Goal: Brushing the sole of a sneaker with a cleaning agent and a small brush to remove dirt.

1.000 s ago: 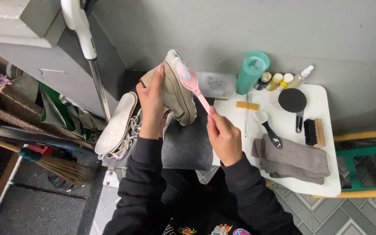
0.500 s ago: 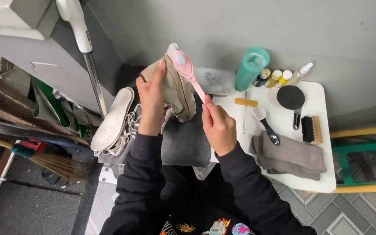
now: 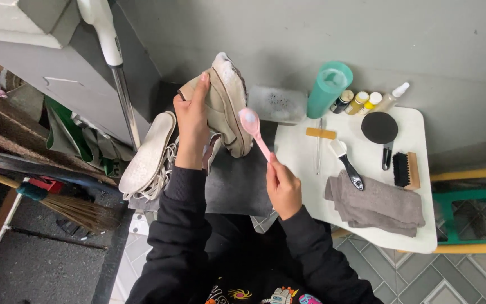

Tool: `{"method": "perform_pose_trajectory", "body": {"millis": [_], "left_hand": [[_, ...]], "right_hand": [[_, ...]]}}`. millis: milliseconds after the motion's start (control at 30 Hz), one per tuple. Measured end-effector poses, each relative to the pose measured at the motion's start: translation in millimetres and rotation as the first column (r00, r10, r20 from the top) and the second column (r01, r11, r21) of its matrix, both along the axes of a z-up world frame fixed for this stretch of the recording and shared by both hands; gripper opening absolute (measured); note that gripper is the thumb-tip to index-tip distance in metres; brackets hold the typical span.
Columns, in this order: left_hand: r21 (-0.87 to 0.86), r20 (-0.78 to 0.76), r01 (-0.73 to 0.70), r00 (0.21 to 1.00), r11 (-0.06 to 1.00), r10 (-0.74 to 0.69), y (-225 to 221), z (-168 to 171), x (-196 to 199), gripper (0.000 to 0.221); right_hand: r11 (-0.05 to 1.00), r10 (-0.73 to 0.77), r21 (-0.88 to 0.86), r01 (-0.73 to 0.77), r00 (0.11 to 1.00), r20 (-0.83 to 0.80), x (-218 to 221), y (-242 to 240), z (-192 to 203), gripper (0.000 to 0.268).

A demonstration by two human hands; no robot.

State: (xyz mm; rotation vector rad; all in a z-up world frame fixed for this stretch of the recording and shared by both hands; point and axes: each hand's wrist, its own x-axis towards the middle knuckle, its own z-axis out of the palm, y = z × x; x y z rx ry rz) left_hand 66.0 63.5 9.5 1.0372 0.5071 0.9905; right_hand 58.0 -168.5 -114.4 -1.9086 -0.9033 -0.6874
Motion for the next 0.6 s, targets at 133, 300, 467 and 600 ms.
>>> {"method": "perform_pose_trajectory", "body": {"millis": [133,300,467,600], "left_hand": [[0.007,0.015,0.009,1.000,1.000,-0.009,-17,19,-4,0.022],[-0.015,-0.002,0.029,1.000,0.999,-0.029,-12,13,0,0.022],[-0.029,-0.014,0.003,1.000,1.000,-0.003,-9,21,-9,0.022],[-0.072,-0.025,-0.037,0.999,0.997,0.036,-9,8,1,0.028]], "right_hand": [[0.998,-0.008,0.066,0.006,1.000,0.028,18,18,41,0.010],[0.999,0.006,0.033,-0.008,0.998,0.059,19,25,49,0.008],[1.000,0.025,-0.003,-0.026,0.999,-0.038,-3,2,-26,0.013],[1.000,0.018,0.022,-0.015,0.993,-0.117,-8,-3,-14,0.012]]}}
